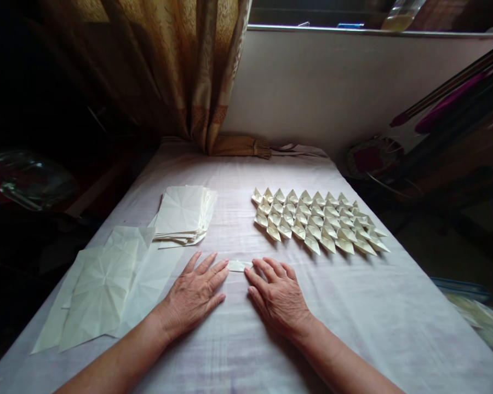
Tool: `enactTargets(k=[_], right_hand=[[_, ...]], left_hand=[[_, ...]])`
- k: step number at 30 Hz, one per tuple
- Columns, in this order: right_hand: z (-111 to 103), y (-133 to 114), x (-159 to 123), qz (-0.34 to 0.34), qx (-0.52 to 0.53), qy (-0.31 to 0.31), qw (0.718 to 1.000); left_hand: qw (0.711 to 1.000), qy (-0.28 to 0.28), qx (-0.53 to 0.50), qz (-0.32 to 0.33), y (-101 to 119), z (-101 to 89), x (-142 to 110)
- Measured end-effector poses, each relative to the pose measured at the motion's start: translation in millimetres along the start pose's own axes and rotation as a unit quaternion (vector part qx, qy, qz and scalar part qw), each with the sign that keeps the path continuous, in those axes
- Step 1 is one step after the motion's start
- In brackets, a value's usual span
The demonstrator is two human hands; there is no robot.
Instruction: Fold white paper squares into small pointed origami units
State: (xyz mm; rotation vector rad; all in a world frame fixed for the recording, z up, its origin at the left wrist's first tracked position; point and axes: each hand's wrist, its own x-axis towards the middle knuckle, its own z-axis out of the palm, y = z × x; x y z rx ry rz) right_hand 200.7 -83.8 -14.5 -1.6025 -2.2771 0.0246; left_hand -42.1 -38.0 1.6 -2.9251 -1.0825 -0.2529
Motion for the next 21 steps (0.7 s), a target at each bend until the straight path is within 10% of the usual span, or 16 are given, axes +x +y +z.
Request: enactTargets(k=[10,21], right_hand=[[1.2,-0.5,-0.5,-0.019,0.003,0.004,1.000],[-1.2,-3.0,-2.9,0.012,0.003,0.011,1.000]], left_hand=[[1.000,0.019,0.007,-0.019,27.9,7.4,14.7],[0.999,0.002,-0.017,-0.037,7.9,-3.7,-2.7]])
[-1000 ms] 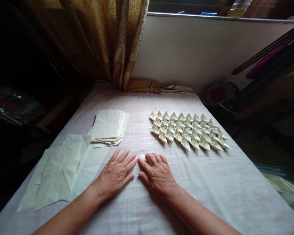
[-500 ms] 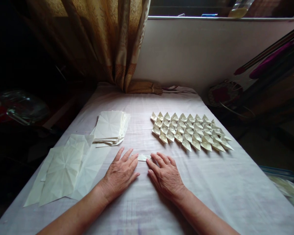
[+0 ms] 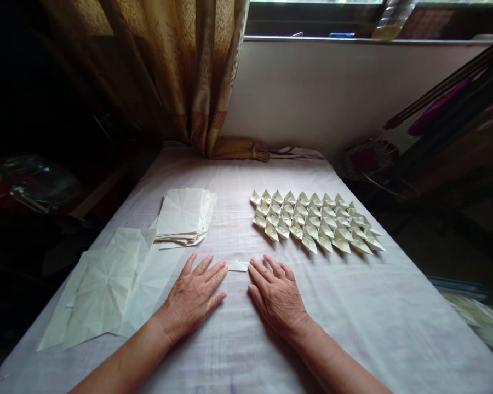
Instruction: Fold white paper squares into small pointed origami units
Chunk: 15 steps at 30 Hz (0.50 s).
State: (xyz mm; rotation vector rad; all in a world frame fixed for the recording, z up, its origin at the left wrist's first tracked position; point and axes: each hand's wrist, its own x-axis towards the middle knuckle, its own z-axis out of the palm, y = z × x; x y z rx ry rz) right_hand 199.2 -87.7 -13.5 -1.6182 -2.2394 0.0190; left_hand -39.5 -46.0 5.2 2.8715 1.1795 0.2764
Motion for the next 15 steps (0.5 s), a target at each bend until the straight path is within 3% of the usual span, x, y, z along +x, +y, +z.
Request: enactTargets(k=[7,15], right_hand=[[6.6,-3.0,-0.2,0.050,0.024,0.018,0.998],[15.6,6.5,0.5,0.050,0.083,0.076,0.992]], left_hand=[[0.999,0.032,-0.035,-0.022,5.1,-6.2,27.2],[0.986,0.093,-0.100,-0.101,14.4,11.2,34.6]])
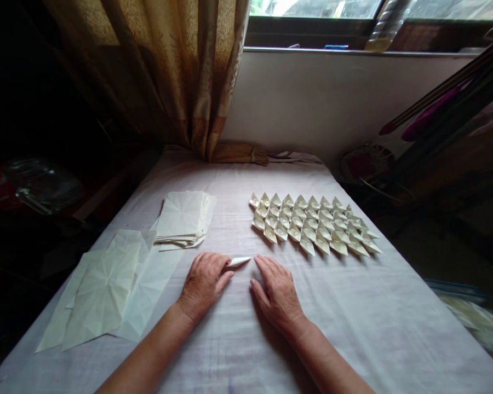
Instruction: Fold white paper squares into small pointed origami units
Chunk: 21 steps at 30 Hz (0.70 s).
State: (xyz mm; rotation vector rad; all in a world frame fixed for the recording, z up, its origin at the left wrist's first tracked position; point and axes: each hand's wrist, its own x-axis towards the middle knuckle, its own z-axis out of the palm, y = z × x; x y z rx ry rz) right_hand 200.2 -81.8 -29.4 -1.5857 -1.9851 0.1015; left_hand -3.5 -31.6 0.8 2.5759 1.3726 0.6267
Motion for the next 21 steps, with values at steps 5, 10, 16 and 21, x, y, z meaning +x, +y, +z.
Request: enactTargets(k=[5,10,16,21], right_hand=[[2.1,1.0,7.4,0.001,0.016,0.005,1.000],[6.8,3.4,23.8,0.004,0.031,0.014,0.999],[8.6,3.0,27.4,-0.014,0.121,0.008,0.992],[7.7,-1.0,23.7,-0.033,0.123,0.014,0.992]], left_hand=[[0.999,0.047,-0.020,-0.021,-2.4,8.3,-2.8],[0.996,0.055,-0.049,-0.049,-4.7,10.6,2.6],[0.981,0.073,-0.141,-0.111,-8.4,10.6,2.9],[0.983,0.034,-0.160,-0.089,-6.9,5.2,3.4]])
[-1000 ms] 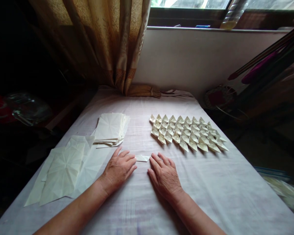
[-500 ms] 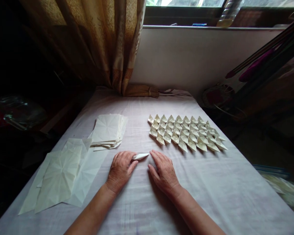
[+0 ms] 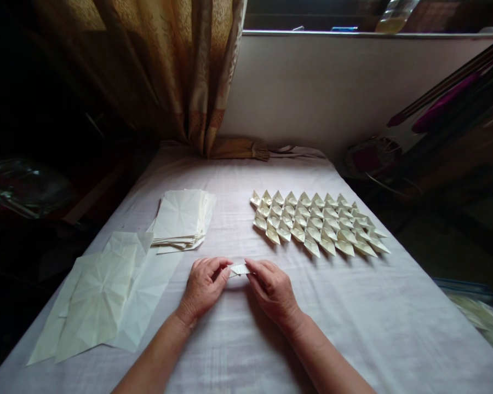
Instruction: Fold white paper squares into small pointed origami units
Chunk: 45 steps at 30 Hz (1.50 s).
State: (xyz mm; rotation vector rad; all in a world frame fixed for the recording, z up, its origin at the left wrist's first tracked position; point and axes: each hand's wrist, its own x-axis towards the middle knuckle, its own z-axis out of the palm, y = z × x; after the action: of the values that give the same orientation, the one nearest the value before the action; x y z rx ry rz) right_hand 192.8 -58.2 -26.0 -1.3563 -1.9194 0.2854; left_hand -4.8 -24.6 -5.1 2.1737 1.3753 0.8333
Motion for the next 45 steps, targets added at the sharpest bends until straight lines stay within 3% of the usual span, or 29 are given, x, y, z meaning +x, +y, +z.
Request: enactTargets(k=[4,12,19,24,28,32,42,45], right_hand=[[0.8,-3.4,2.6,0.032,0.018,0.013,0.999],[-5.9,-17.5,5.5,0.128,0.045,-0.011,0.991],[-5.6,-21.4,9.4,0.187,-0.013,-0.024,0.982],[-7.1,-23.6,10.9,0.179,-0.006,-0.033,0.983],[-12.4,-24.1,8.4,0.060,0.044,-0.006,0.997],[-15.7,-22.4,6.7,-0.015,0.063,-0.047,0.997],[-10.2,-33.3,10.2,0.138,0.067,-0.067,0.986],[-7.1,-32.4,10.9,0.151,0.057,-0.049,0.986]], left_hand=[[0.999,-0.035,0.014,0.038,6.0,-2.1,-3.8],[0.999,0.005,0.048,0.019,10.7,2.4,-9.2],[0.998,-0.028,0.055,0.032,16.2,2.9,-10.4],[0.998,-0.053,0.047,0.005,15.8,2.8,-9.1],[0.996,-0.062,0.050,-0.036,17.7,3.1,-5.0],[0.995,-0.068,0.059,-0.047,18.7,2.9,-2.8],[0.996,-0.089,0.027,-0.016,13.5,-2.2,-7.7],[0.995,-0.096,0.017,-0.014,14.3,-2.7,-8.4]])
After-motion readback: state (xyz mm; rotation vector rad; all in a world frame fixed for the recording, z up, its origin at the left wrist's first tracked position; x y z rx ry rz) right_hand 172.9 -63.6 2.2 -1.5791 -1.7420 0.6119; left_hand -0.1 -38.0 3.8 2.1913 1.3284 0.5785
